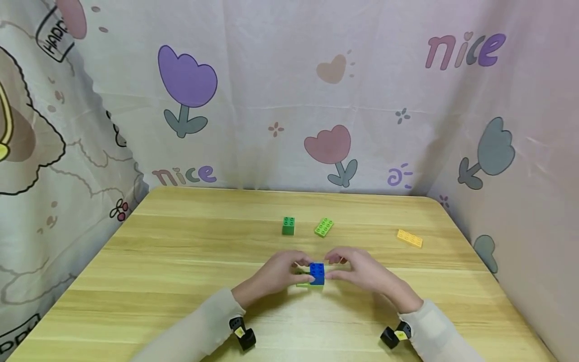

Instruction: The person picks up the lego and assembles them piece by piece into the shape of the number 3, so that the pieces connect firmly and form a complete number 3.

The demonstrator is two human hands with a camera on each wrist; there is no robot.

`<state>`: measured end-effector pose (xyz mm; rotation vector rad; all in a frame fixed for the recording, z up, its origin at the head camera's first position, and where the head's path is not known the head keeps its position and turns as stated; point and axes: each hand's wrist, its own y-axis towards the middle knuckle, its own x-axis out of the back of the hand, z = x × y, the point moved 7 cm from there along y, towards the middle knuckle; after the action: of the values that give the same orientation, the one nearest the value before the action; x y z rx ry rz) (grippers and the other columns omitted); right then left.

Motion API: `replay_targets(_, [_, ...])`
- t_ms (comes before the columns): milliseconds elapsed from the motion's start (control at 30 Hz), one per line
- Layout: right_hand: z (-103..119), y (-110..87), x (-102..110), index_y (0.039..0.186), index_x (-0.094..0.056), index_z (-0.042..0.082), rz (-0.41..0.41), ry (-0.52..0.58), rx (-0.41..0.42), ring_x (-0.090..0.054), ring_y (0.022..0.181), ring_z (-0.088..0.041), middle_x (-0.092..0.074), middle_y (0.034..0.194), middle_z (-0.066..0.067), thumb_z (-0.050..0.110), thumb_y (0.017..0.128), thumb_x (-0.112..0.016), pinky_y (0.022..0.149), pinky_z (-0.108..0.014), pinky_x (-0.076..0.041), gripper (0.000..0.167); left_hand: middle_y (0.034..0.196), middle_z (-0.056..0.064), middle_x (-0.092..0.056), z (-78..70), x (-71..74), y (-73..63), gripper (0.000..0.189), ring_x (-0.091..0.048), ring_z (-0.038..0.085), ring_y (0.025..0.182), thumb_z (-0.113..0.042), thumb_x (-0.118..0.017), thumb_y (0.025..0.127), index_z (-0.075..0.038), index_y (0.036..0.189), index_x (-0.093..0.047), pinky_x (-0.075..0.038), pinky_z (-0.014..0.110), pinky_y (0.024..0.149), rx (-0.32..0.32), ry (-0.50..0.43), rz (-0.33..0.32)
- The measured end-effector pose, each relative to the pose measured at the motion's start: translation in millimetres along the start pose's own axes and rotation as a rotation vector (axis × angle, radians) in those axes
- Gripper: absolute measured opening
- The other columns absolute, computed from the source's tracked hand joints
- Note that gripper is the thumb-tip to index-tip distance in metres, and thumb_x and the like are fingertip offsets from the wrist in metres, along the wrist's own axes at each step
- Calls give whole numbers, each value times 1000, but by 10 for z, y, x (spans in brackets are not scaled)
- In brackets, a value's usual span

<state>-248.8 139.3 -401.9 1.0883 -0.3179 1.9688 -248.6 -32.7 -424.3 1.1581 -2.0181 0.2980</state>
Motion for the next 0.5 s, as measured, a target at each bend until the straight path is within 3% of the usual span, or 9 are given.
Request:
replay_targets(267, [-92, -66, 250, 122, -64, 9, -107, -101, -3, -61, 101, -18, -67, 110, -1, 46, 89, -69, 87, -45, -50, 50, 107, -10, -67, -15, -9, -38, 33, -63, 11, 98, -39, -74, 87, -20, 114, -70, -51, 28, 84, -76, 58, -52])
replay_targets(500, [-306, -116, 514, 121, -65, 9, -190, -173, -74, -60, 105, -23, -66, 113, -2, 46, 89, -69, 87, -47, -49, 48, 106, -5, -66, -35, 14, -64, 34, -62, 12, 96, -38, -75, 87, -18, 114, -71, -51, 27, 81, -124, 100, -105])
